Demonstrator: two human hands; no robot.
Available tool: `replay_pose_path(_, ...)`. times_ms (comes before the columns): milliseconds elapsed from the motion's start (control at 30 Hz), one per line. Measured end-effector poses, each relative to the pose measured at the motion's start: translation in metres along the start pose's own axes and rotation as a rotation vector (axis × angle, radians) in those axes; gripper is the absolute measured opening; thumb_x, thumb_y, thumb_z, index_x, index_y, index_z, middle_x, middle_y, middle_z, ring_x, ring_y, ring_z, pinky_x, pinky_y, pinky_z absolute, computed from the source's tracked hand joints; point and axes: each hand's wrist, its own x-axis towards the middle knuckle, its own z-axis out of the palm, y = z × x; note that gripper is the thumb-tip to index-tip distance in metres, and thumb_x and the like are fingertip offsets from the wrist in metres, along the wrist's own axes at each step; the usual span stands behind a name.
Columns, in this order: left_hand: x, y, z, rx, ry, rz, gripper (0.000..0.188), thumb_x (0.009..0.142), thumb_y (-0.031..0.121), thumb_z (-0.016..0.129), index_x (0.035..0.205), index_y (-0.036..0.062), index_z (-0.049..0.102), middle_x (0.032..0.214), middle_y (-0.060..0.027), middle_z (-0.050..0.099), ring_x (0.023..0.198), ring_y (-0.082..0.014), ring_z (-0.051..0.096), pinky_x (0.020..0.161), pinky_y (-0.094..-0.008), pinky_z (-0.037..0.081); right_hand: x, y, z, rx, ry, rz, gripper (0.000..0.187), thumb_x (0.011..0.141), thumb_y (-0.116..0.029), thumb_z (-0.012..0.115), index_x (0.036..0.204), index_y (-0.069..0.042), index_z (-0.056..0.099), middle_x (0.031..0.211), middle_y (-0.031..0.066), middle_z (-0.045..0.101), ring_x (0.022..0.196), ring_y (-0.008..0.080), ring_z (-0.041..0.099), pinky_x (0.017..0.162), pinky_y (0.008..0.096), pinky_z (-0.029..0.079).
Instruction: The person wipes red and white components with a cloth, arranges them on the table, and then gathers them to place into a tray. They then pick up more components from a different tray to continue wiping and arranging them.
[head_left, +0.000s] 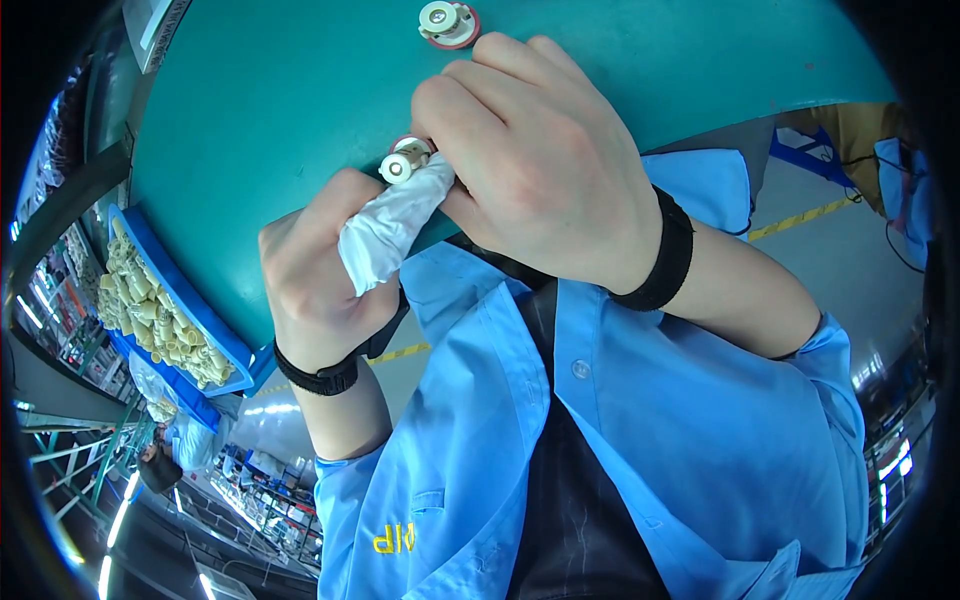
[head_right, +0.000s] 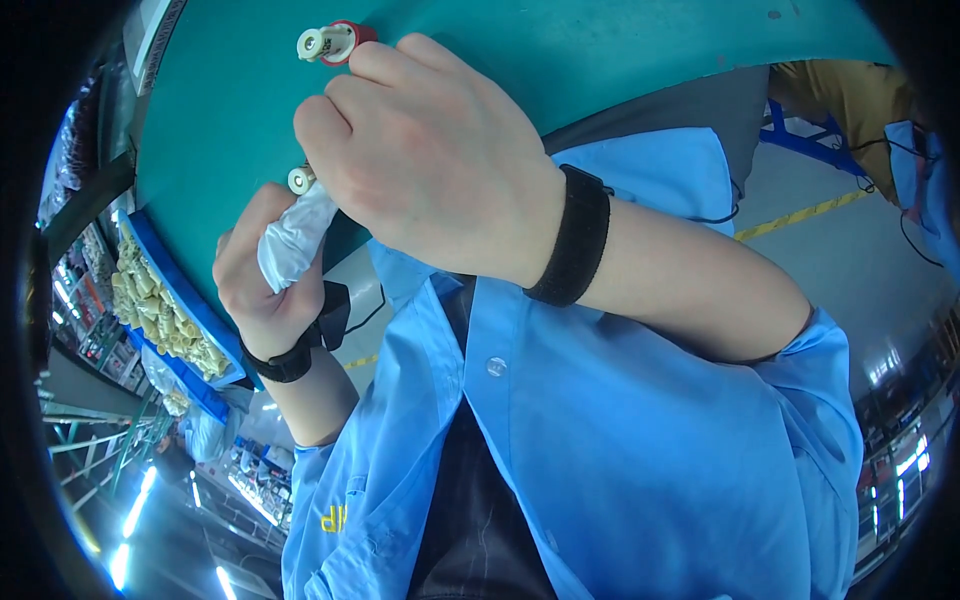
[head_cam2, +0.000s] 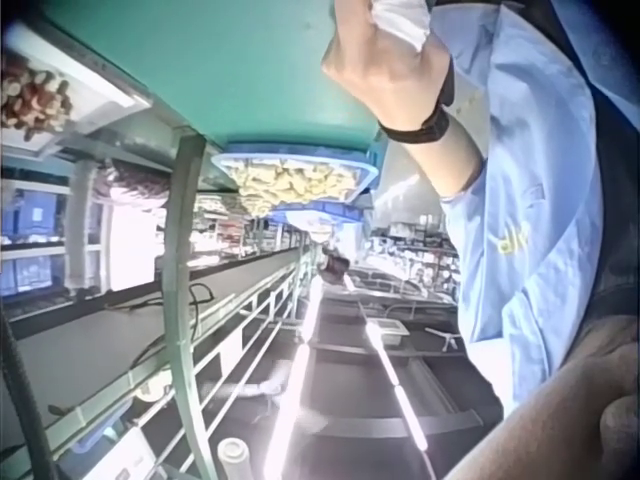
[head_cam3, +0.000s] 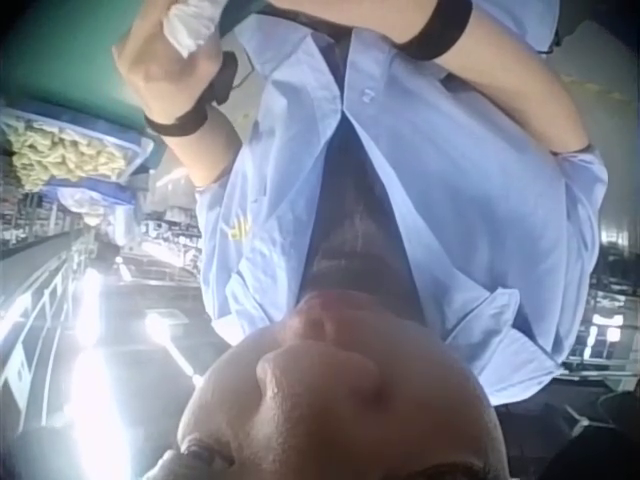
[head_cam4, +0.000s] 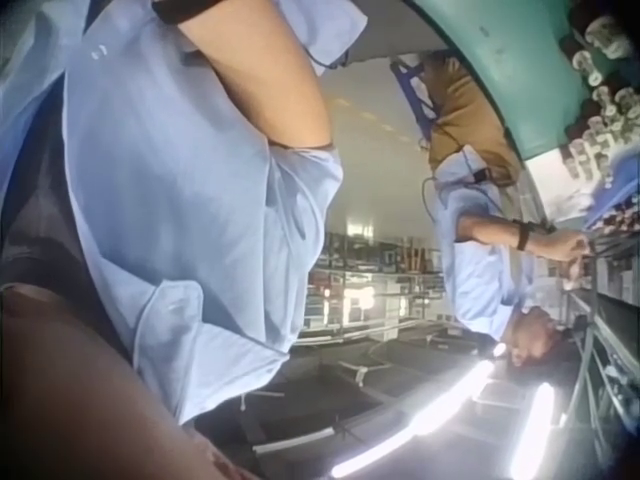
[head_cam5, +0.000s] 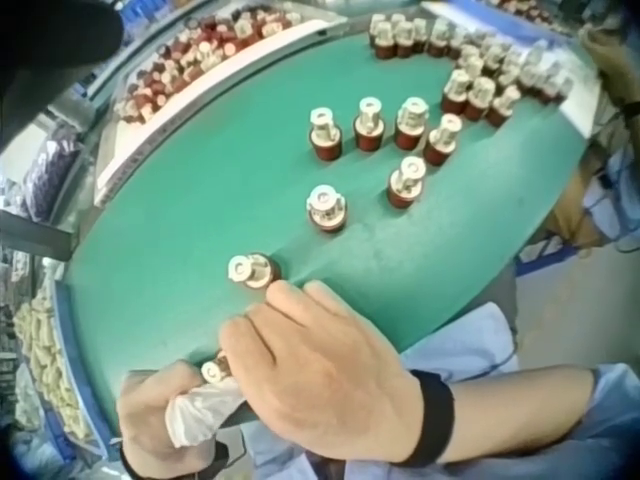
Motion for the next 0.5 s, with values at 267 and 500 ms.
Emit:
replay_pose_path(267, -0.020, 0.000, -0.010, -0.024, 0.057, -0.135, 0.019, 0.064, 0.000, 0.063, 0.082, -0.0027, 0.070, 0.080, -0.0105, 0.066, 0.053, -0.0195, 0.061, 0.046, -0.0287, 0.045, 0.000, -0.001, 0.000, -0.007, 0.004, -0.005, 0.032, 0.056, -0.002, 0.076, 0.076, -0.007, 0.051, 0.068, 0.0040, 0.050, 0.070, 0.0233, 0.051, 0.061, 0.0349, 0.036)
replay_pose_path(500, -0.010, 0.007, 0.006, -0.015, 0.088, -0.072, 0.025, 0.060, -0.002, 0.060, 0.083, -0.0030, 0.071, 0.077, -0.0093, 0.064, 0.051, -0.0191, 0.059, 0.044, -0.0281, 0.043, 0.001, -0.001, 0.000, 0.000, 0.004, -0.005, 0.032, 0.058, -0.003, 0.077, 0.075, -0.007, 0.051, 0.068, 0.0044, 0.050, 0.070, 0.0234, 0.051, 0.061, 0.0347, 0.036)
